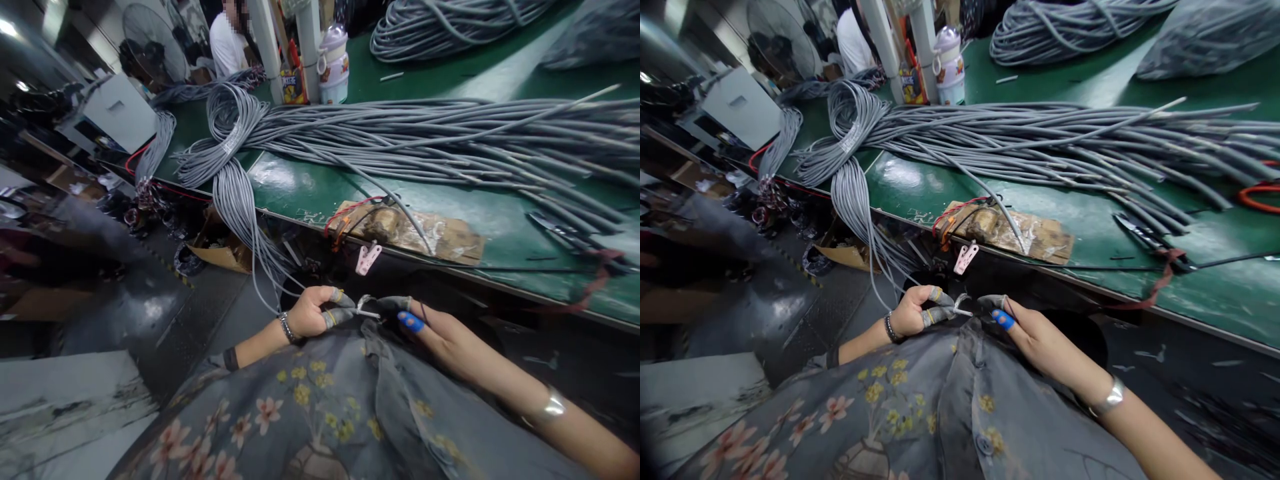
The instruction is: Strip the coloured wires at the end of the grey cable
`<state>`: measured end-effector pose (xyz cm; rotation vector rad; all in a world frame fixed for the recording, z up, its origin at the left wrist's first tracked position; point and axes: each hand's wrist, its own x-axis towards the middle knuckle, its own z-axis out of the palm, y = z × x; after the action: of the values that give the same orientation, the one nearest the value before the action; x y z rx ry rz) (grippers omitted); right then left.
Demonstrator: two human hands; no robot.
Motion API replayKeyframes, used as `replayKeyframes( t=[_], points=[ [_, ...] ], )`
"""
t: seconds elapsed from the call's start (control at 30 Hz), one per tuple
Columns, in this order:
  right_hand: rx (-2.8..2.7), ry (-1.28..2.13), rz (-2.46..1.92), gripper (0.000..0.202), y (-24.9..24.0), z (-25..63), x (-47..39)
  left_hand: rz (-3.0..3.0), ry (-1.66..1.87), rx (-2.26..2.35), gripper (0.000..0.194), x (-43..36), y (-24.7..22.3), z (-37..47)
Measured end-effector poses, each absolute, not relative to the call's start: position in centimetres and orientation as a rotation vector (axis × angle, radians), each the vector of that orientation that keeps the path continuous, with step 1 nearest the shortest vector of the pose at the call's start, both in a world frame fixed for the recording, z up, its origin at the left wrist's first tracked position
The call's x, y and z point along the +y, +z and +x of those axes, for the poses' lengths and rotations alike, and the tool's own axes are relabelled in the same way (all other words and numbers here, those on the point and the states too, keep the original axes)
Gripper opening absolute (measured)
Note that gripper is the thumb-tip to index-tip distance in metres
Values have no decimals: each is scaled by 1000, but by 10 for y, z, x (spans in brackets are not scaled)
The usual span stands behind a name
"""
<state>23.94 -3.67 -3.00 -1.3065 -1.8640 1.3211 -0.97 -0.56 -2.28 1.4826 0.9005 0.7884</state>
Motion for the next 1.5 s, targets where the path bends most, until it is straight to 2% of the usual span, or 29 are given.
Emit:
replayKeyframes(
  t=[0.13, 0.27, 0.37, 0.53, 0.77, 1.13, 1.3, 1.5],
  points=[
    [-2004, 1364, -1354, 58, -22, 243, -45, 1550, 793, 896, 44, -5, -26, -10],
    [-1901, 1447, -1269, 69, -11, 237, -46, 1509, 751, 920, 45, -5, -29, -10],
    [-1731, 1668, -1232, 72, -8, 232, -45, 1409, 709, 939, 49, -6, -30, -10],
    [-1257, 2206, -1082, 65, -10, 229, -45, 1190, 660, 938, 57, -6, -34, -9],
    [-1001, 2394, -931, 60, -9, 224, -44, 1174, 593, 894, 59, -7, -32, -4],
    [-961, 2334, -1077, 52, -10, 218, -48, 1213, 568, 915, 59, -7, -32, -4],
    [-1047, 2192, -1208, 60, -13, 210, -44, 1277, 588, 906, 58, -6, -35, -8],
    [-1120, 1572, -1611, 40, -41, 222, -30, 1142, 549, 734, 53, -14, -31, -14]
  ],
)
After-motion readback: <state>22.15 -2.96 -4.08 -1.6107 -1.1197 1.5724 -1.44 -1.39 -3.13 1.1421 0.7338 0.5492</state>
